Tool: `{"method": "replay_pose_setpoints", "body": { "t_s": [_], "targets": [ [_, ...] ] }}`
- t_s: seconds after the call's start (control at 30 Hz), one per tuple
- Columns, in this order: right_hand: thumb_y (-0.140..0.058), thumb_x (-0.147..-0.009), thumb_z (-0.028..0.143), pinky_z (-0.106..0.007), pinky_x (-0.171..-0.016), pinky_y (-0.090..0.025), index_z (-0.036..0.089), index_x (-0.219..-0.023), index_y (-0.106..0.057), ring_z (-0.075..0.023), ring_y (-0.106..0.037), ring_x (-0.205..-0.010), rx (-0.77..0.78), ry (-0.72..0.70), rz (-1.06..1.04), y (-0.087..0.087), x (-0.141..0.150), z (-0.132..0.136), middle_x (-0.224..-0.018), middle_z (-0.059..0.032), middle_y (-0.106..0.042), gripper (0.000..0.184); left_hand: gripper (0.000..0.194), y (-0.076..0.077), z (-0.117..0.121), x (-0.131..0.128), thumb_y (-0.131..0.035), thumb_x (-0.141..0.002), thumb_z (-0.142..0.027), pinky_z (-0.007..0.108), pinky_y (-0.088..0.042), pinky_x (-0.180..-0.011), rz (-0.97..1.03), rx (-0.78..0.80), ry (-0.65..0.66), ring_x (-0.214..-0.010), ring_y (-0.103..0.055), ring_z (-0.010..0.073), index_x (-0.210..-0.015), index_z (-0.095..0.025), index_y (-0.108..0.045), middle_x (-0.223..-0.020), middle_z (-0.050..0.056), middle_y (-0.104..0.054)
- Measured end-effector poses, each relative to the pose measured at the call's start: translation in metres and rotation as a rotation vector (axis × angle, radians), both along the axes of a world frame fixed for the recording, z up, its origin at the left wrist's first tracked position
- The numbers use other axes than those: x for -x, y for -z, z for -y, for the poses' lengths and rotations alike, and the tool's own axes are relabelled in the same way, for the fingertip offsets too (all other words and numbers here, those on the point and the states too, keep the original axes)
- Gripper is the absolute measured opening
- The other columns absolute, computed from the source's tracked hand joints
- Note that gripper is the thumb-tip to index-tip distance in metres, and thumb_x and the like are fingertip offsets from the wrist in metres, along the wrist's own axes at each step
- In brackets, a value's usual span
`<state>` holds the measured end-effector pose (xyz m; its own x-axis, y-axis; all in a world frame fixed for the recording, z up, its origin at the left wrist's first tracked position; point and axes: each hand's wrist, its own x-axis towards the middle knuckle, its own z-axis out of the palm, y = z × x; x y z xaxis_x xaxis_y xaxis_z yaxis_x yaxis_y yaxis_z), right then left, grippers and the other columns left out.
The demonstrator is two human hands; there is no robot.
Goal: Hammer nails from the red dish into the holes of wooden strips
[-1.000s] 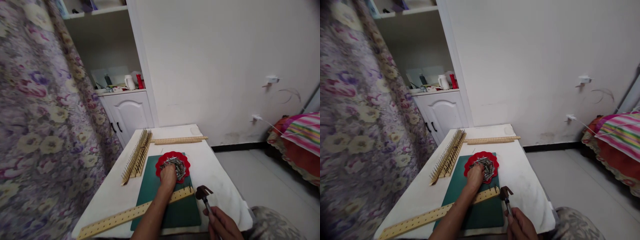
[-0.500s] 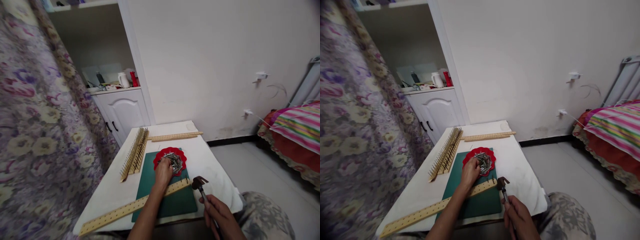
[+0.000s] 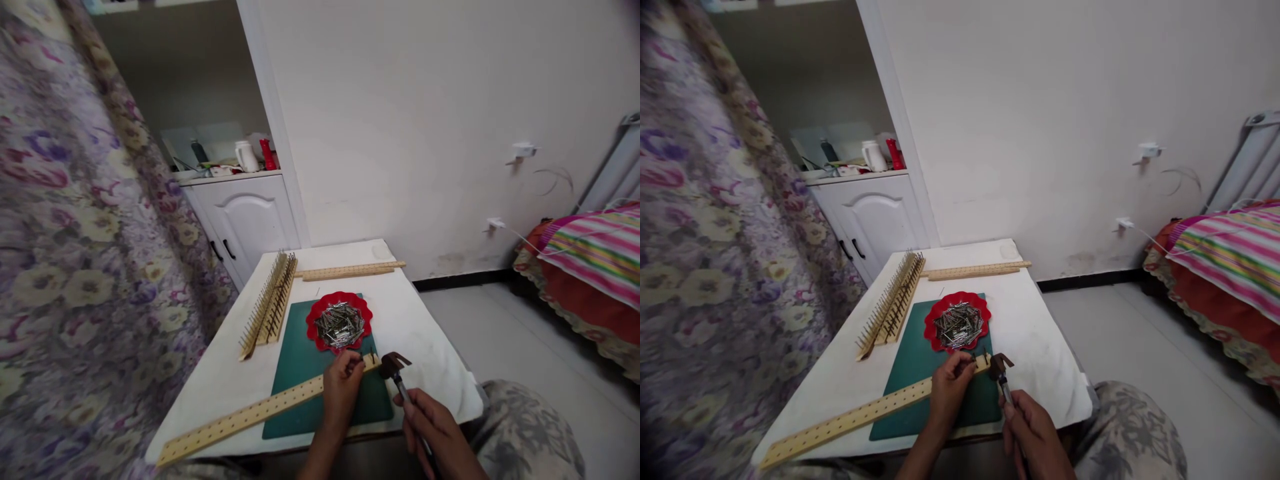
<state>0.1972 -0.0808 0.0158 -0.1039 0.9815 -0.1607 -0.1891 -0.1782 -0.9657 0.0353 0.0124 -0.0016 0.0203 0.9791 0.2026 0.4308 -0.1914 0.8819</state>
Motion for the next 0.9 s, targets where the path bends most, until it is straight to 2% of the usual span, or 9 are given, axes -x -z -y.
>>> {"method": "replay_pose_setpoints", "body": {
  "t_s": [0.27,0.43,0.63,0.9],
  "targets": [
    [-0.048,-0.084,0.058,-0.013,-0.026,-0.019,0.019,-0.092,-0.048,-0.0027,-0.034,-0.023,0.003,-0.016,0.022,0.007,-0.003,-0.003,-0.047,0.0097,-0.054,0.040,0.011,0.003,-0.004,0.003,-0.052,-0.077,-0.023,0.020,-0.035,-0.057,-0.115,-0.036,0.016,-0.061,-0.050,0.0120,-0.072,-0.017,-0.060,-0.064,-0.003,-0.055],
    [-0.048,-0.084,0.058,-0.015,-0.027,-0.018,0.019,-0.090,-0.050,-0.0034,-0.035,-0.024,-0.001,-0.032,0.028,-0.001,-0.001,-0.004,-0.048,0.0092,-0.054,0.039,0.011,0.001,-0.004,0.000,-0.051,-0.077,-0.020,0.020,-0.034,-0.058,-0.187,-0.051,0.010,-0.060,-0.051,0.0118,-0.073,-0.018,-0.061,-0.066,-0.002,-0.057],
    [-0.047,-0.088,0.050,-0.016,-0.029,-0.015,0.019,-0.084,-0.050,-0.0033,-0.034,-0.025,-0.052,-0.056,0.057,-0.015,0.007,-0.016,-0.050,0.0083,-0.056,0.031,0.012,0.000,-0.004,-0.003,-0.052,-0.077,-0.022,0.020,-0.035,-0.058,-0.212,-0.039,-0.009,-0.060,-0.052,0.0119,-0.074,-0.018,-0.063,-0.067,-0.001,-0.060],
    [-0.045,-0.091,0.041,-0.016,-0.029,-0.015,0.019,-0.083,-0.049,-0.0032,-0.035,-0.027,-0.096,-0.089,0.103,-0.021,0.017,-0.034,-0.049,0.0089,-0.053,0.024,0.012,-0.001,-0.002,-0.004,-0.053,-0.076,-0.022,0.021,-0.033,-0.056,-0.228,-0.027,-0.028,-0.059,-0.052,0.0127,-0.072,-0.017,-0.063,-0.063,-0.002,-0.058]
  ]
}}
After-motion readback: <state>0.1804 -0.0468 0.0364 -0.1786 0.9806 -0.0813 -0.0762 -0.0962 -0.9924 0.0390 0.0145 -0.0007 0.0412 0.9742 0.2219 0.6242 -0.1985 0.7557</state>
